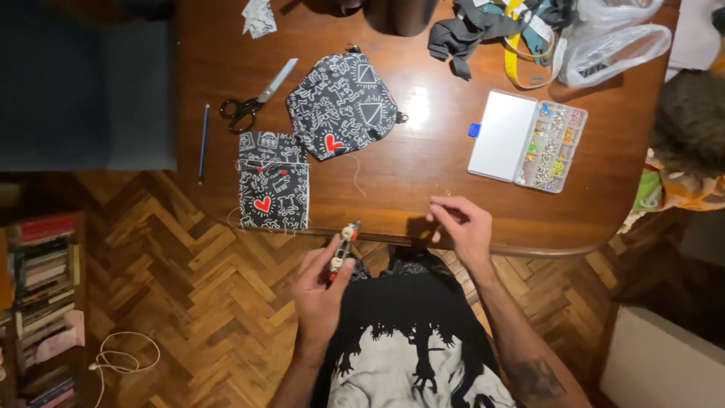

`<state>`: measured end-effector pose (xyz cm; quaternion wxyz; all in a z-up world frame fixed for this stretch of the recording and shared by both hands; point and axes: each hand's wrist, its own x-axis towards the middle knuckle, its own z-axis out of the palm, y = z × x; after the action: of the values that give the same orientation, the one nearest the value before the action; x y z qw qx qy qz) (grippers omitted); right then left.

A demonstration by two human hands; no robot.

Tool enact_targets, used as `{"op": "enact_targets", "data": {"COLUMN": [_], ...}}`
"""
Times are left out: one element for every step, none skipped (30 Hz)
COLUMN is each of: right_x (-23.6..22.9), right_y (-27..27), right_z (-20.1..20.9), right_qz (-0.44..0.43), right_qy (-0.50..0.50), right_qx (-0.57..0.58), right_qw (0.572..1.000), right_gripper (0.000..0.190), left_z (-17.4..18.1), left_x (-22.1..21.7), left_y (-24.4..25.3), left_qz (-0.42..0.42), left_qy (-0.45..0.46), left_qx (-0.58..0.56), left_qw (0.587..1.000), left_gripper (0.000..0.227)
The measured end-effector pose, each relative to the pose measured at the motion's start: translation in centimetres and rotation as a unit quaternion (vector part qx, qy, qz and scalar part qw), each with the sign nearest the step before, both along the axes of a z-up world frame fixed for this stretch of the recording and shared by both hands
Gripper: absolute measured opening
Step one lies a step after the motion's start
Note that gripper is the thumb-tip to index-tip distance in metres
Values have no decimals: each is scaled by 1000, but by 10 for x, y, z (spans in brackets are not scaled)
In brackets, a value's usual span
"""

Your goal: Punching holes and installing metal eyelets into patterned material to assemble small pouches.

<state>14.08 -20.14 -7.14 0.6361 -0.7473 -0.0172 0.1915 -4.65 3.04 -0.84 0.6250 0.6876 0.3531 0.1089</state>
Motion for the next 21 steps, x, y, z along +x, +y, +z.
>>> {"op": "enact_targets", "data": {"right_x": [-6,-11,-18,-23,-29,-35,-40,-45,-52,-54,-56,-59,-59,-58,-56,-55,-53,-52,-48,-45,-41], "right_y": [7,13,18,25,32,39,43,47,51,52,54,56,57,57,57,58,59,59,62,64,66], "right_z": [19,39,60,77,95,113,123,132,142,149,156,163,169,176,182,186,191,195,201,206,211], "right_qz": [-2,20,42,41,46,51,52,58,64,66,67,68,69,70,71,72,68,63,63,54,43], "right_qy": [-4,13,32,29,36,43,40,23,8,7,14,21,19,23,25,21,14,6,2,-30,-62], "right_qx": [0,48,95,94,122,150,152,188,226,228,258,288,290,300,309,310,309,307,308,294,280], "right_qw": [1000,999,994,994,991,986,986,980,972,971,964,955,954,951,948,948,949,949,949,954,957], "right_gripper": [22,19,17,17,15,15,15,14,14,14,16,18,18,15,12,12,12,12,12,13,15], "left_z": [4,9,14,23,32,41,45,50,55,61,68,74,80,85,90,89,88,87,99,110,120], "left_x": [2,5,7,13,16,20,21,23,23,25,26,28,29,31,34,33,32,32,35,39,44], "left_y": [-2,-4,-8,-7,-7,-7,-8,-8,-9,-7,-5,-2,1,3,6,8,10,11,14,17,19], "left_qz": [-2,-9,-15,-17,-39,-61,-60,-78,-96,-94,-121,-149,-148,-163,-178,-179,-185,-192,-192,-198,-204], "left_qy": [-4,-6,-7,-9,-35,-61,-64,-90,-114,-115,-127,-138,-140,-167,-196,-199,-190,-180,-184,-208,-232], "left_qx": [0,6,11,10,28,47,49,39,31,33,49,64,68,94,119,122,140,158,159,160,162], "left_qw": [1000,1000,1000,1000,998,995,995,992,988,988,983,977,977,968,957,956,954,952,951,944,937], "left_gripper": [53,51,49,49,52,54,54,58,62,62,62,69,69,76,84,84,83,83,83,77,71]}}
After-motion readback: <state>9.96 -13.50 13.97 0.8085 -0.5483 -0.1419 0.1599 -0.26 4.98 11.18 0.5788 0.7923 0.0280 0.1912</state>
